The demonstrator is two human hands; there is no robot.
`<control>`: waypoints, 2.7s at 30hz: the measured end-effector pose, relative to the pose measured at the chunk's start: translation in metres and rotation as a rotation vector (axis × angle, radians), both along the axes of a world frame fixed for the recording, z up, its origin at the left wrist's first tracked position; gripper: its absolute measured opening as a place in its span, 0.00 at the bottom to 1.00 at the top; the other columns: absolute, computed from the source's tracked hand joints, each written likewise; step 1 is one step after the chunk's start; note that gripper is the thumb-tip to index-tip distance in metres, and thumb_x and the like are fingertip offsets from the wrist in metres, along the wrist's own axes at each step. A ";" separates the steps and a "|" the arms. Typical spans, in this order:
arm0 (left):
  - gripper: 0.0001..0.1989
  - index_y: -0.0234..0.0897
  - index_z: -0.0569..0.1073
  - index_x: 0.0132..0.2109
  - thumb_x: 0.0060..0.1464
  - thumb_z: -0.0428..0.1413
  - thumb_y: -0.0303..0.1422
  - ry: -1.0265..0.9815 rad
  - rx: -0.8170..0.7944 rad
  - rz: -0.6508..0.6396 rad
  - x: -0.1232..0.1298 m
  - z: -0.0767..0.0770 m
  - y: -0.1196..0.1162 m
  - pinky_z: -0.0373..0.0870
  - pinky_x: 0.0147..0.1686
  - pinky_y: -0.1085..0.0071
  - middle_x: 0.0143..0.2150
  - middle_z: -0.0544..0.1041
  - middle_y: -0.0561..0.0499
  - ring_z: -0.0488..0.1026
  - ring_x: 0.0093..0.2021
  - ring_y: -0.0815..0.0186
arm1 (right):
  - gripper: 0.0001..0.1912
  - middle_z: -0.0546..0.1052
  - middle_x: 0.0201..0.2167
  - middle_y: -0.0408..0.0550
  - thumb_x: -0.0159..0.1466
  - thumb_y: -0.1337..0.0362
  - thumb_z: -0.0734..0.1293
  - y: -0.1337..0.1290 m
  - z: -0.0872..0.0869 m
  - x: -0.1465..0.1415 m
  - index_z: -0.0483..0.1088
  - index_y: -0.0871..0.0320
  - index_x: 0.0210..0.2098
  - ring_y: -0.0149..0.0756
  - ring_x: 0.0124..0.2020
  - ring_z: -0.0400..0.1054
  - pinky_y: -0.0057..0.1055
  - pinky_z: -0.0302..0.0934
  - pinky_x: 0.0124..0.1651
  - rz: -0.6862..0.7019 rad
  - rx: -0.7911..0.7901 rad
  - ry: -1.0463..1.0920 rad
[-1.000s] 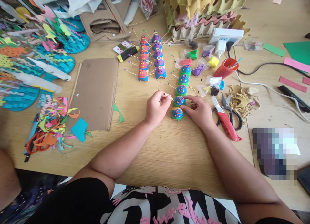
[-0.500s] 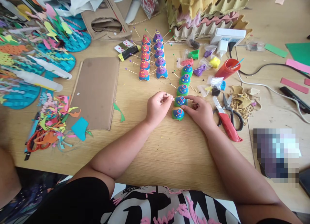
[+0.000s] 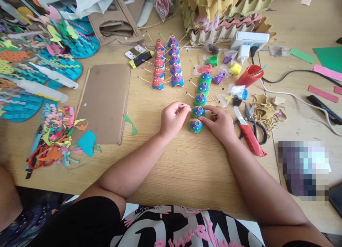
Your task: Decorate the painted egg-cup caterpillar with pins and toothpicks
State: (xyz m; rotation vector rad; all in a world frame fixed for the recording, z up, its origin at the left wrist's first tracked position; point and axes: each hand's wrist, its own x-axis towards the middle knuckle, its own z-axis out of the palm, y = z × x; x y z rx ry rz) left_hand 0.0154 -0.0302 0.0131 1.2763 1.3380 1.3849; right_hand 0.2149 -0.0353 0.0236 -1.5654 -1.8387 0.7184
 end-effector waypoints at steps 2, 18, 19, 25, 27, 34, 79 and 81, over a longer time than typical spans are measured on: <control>0.08 0.37 0.77 0.34 0.60 0.63 0.35 0.003 0.001 -0.005 0.000 0.000 0.000 0.78 0.41 0.70 0.35 0.86 0.48 0.83 0.37 0.66 | 0.20 0.71 0.30 0.43 0.63 0.52 0.75 0.000 0.001 0.000 0.82 0.48 0.53 0.35 0.29 0.62 0.35 0.56 0.36 0.002 -0.003 -0.001; 0.08 0.38 0.75 0.35 0.61 0.62 0.36 0.051 0.040 -0.018 -0.001 -0.003 0.000 0.76 0.41 0.72 0.34 0.84 0.51 0.82 0.37 0.67 | 0.21 0.69 0.28 0.42 0.61 0.54 0.76 -0.001 0.004 -0.001 0.82 0.50 0.53 0.34 0.29 0.61 0.34 0.55 0.35 -0.007 -0.030 0.024; 0.08 0.38 0.76 0.35 0.61 0.62 0.36 0.061 0.042 -0.016 -0.002 -0.003 0.001 0.76 0.41 0.72 0.35 0.84 0.51 0.82 0.37 0.67 | 0.21 0.69 0.28 0.42 0.61 0.54 0.76 -0.001 0.004 -0.001 0.82 0.50 0.53 0.34 0.28 0.61 0.34 0.55 0.35 -0.006 -0.029 0.024; 0.08 0.38 0.75 0.36 0.63 0.62 0.36 0.090 0.059 -0.028 -0.002 -0.004 0.002 0.77 0.43 0.72 0.36 0.85 0.50 0.83 0.39 0.67 | 0.20 0.68 0.29 0.43 0.62 0.53 0.75 -0.001 0.004 -0.001 0.82 0.50 0.53 0.35 0.30 0.61 0.34 0.55 0.36 -0.003 -0.022 0.016; 0.07 0.38 0.75 0.36 0.62 0.62 0.35 0.092 0.064 -0.030 -0.003 -0.004 0.002 0.77 0.43 0.72 0.36 0.85 0.50 0.84 0.38 0.67 | 0.20 0.68 0.29 0.42 0.62 0.53 0.75 -0.001 0.004 -0.001 0.82 0.50 0.53 0.35 0.30 0.61 0.34 0.55 0.36 -0.003 -0.019 0.017; 0.07 0.38 0.76 0.37 0.63 0.62 0.35 0.129 0.049 -0.030 -0.003 -0.004 0.001 0.77 0.42 0.72 0.37 0.85 0.50 0.84 0.39 0.67 | 0.21 0.71 0.30 0.43 0.62 0.52 0.76 0.000 0.000 -0.001 0.82 0.49 0.53 0.34 0.29 0.61 0.35 0.57 0.36 -0.003 -0.004 0.015; 0.07 0.38 0.76 0.36 0.65 0.59 0.33 0.393 0.217 -0.052 -0.006 0.000 -0.003 0.66 0.34 0.71 0.34 0.82 0.51 0.72 0.30 0.69 | 0.19 0.68 0.28 0.42 0.62 0.56 0.76 0.002 0.001 0.000 0.83 0.50 0.52 0.34 0.29 0.61 0.35 0.54 0.36 0.011 -0.021 0.021; 0.07 0.39 0.76 0.36 0.65 0.59 0.34 0.413 0.222 -0.053 -0.006 0.000 -0.003 0.67 0.34 0.71 0.34 0.82 0.51 0.73 0.31 0.68 | 0.19 0.68 0.28 0.42 0.62 0.56 0.76 0.003 0.002 0.000 0.83 0.49 0.52 0.34 0.29 0.61 0.35 0.54 0.36 0.010 -0.025 0.016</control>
